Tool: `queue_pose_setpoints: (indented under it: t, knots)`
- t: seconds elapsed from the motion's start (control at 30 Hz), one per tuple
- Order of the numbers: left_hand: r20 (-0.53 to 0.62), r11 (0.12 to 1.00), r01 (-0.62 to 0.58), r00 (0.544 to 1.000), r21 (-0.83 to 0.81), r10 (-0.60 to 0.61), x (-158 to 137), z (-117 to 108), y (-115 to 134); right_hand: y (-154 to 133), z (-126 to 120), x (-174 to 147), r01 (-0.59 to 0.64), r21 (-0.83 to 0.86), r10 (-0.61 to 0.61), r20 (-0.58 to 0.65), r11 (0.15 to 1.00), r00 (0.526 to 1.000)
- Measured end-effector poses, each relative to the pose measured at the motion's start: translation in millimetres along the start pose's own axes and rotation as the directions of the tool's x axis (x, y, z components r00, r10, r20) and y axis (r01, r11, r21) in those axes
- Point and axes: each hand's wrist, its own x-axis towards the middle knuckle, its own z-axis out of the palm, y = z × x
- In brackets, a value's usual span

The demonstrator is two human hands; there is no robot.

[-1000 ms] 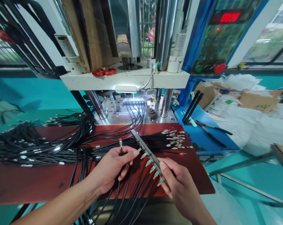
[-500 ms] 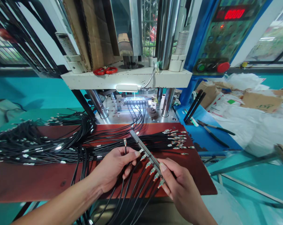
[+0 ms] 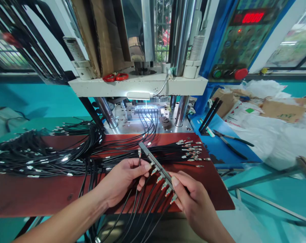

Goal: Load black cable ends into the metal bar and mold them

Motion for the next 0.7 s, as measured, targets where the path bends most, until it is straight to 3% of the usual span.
queue_pose_setpoints:
  t: [0.1, 0.23, 0.53, 0.7]
  knots:
    - [-0.041, 0.994, -0.082, 0.996, -0.069, 0.080, -6.5, -5.2, 3.8, -1.8, 2.1, -2.2, -0.066, 0.138, 0.075, -0.060, 0.988, 0.995]
    - [-0.170, 0.994, -0.097, 0.981, -0.044, 0.088, -13.5, -14.7, 7.4, -4.7, 0.5, -2.8, -0.050, 0.081, 0.055, -0.062, 0.996, 0.997]
    - [-0.134, 0.990, 0.058, 0.990, 0.131, -0.041, -12.8, -13.1, 2.9, 3.2, 0.5, 1.1, -0.015, -0.016, 0.013, -0.090, 1.000, 0.996]
    - [-0.099, 0.989, 0.028, 0.995, 0.142, -0.014, -8.8, -7.2, -0.5, 11.0, 2.5, 3.4, -0.013, 0.020, 0.014, -0.051, 1.000, 0.999]
